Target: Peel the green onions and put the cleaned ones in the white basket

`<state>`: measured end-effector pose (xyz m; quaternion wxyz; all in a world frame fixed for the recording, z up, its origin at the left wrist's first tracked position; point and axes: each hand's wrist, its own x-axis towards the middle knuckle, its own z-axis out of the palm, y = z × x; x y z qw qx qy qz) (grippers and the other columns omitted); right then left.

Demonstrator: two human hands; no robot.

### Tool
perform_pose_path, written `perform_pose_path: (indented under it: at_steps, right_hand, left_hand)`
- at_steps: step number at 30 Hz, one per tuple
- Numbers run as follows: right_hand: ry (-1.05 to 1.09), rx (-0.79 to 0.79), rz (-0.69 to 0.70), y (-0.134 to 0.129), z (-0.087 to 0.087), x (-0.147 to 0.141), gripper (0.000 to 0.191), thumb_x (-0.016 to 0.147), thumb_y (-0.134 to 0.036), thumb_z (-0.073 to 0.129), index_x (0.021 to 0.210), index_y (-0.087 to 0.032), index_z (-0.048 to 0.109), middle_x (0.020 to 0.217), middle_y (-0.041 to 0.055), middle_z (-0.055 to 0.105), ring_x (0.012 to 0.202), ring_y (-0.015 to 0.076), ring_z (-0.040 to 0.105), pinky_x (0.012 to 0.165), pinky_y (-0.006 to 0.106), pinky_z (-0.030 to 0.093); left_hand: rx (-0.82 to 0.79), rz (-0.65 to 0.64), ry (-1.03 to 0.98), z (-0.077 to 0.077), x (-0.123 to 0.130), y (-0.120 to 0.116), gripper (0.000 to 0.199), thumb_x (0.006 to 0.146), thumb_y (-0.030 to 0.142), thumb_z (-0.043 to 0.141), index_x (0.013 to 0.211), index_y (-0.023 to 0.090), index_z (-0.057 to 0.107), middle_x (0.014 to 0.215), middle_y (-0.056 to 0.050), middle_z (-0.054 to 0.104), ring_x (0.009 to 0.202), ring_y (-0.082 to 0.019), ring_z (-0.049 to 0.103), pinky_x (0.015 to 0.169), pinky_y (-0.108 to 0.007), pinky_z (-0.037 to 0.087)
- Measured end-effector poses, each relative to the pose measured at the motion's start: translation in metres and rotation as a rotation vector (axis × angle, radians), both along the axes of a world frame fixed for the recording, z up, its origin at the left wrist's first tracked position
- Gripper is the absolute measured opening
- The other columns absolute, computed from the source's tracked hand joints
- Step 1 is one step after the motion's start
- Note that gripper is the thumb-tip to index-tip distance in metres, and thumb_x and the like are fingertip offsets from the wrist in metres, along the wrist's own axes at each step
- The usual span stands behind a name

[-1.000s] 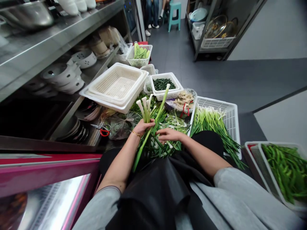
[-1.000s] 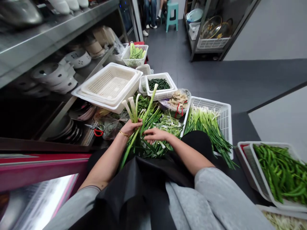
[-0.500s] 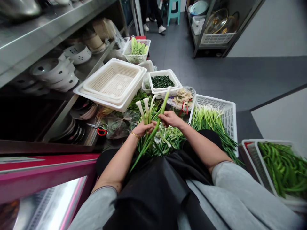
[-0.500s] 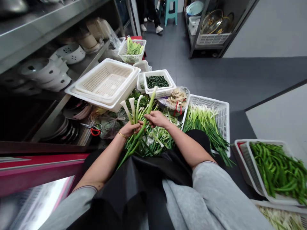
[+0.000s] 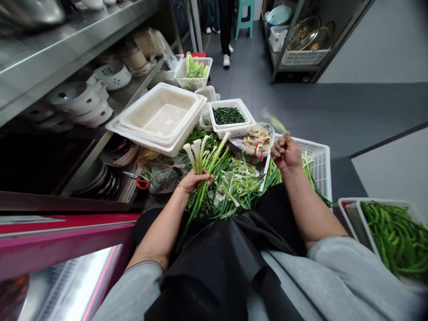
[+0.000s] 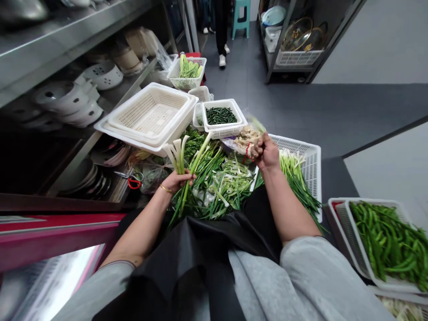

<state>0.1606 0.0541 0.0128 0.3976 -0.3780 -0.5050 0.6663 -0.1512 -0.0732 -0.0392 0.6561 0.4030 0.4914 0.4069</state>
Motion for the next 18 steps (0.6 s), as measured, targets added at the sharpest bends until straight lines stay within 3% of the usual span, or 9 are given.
perform_pose_path:
  at_steps: [2, 5, 8, 10, 12, 14, 18]
  right_hand:
    - [-0.177, -0.064, 0.189, -0.003, -0.015, -0.007, 0.038, 0.080, -0.048, 0.061, 0.063, -0.017, 0.050, 0.040, -0.0068, 0.042, 0.031, 0.0041, 0.037, 0.032, 0.014, 0.032]
    - [-0.260, -0.123, 0.365, -0.017, -0.031, -0.044, 0.032, 0.066, -0.036, 0.077, 0.079, -0.012, 0.061, 0.056, -0.0011, 0.060, 0.039, 0.0062, 0.050, 0.035, 0.015, 0.037]
    - [-0.131, -0.055, 0.363, -0.025, -0.027, -0.089, 0.038, 0.069, -0.039, 0.074, 0.092, -0.013, 0.060, 0.065, -0.0021, 0.062, 0.046, 0.0072, 0.055, 0.042, 0.017, 0.045]
    - [-0.097, 0.024, 0.292, -0.024, -0.017, -0.108, 0.035, 0.071, -0.042, 0.072, 0.083, -0.012, 0.058, 0.058, -0.0034, 0.057, 0.042, 0.0076, 0.053, 0.041, 0.019, 0.046]
    - [-0.178, 0.082, 0.211, -0.020, -0.007, -0.116, 0.037, 0.069, -0.042, 0.074, 0.073, -0.012, 0.055, 0.052, -0.0036, 0.054, 0.037, 0.0088, 0.051, 0.035, 0.020, 0.043]
    - [-0.250, 0.111, 0.218, -0.016, -0.002, -0.115, 0.038, 0.069, -0.044, 0.075, 0.070, -0.012, 0.053, 0.051, -0.0021, 0.055, 0.036, 0.0103, 0.052, 0.032, 0.020, 0.042]
    - [-0.167, 0.134, 0.430, -0.007, -0.005, -0.102, 0.041, 0.071, -0.048, 0.072, 0.075, -0.011, 0.057, 0.056, 0.0011, 0.062, 0.040, 0.0111, 0.057, 0.038, 0.020, 0.047]
  left_hand:
    - [0.000, -0.013, -0.054, 0.000, 0.000, 0.002, 0.038, 0.060, 0.041, 0.075, 0.078, 0.007, 0.071, 0.052, -0.006, 0.062, 0.039, -0.006, 0.043, 0.037, -0.019, 0.015]
    - [-0.007, -0.109, -0.115, 0.000, 0.006, 0.007, 0.041, 0.060, 0.044, 0.073, 0.079, 0.007, 0.071, 0.050, -0.007, 0.061, 0.037, -0.006, 0.042, 0.036, -0.020, 0.012]
    - [-0.006, -0.168, -0.056, 0.002, 0.018, 0.011, 0.041, 0.061, 0.044, 0.073, 0.079, 0.007, 0.070, 0.055, -0.008, 0.064, 0.038, -0.007, 0.043, 0.036, -0.020, 0.015]
    - [0.063, -0.071, 0.050, 0.004, 0.027, 0.013, 0.038, 0.062, 0.042, 0.074, 0.079, 0.008, 0.070, 0.062, -0.008, 0.067, 0.041, -0.006, 0.043, 0.038, -0.020, 0.020]
    - [0.160, 0.058, 0.189, 0.008, 0.033, 0.014, 0.032, 0.063, 0.040, 0.075, 0.073, 0.010, 0.069, 0.062, -0.005, 0.065, 0.043, -0.005, 0.042, 0.040, -0.020, 0.024]
    - [0.196, 0.095, 0.268, 0.010, 0.033, 0.015, 0.031, 0.062, 0.040, 0.076, 0.067, 0.011, 0.067, 0.056, -0.002, 0.061, 0.042, -0.004, 0.039, 0.041, -0.020, 0.024]
    - [0.082, -0.075, 0.031, 0.001, 0.022, 0.014, 0.040, 0.061, 0.045, 0.074, 0.076, 0.009, 0.068, 0.054, -0.005, 0.062, 0.036, -0.004, 0.035, 0.037, -0.021, 0.018]
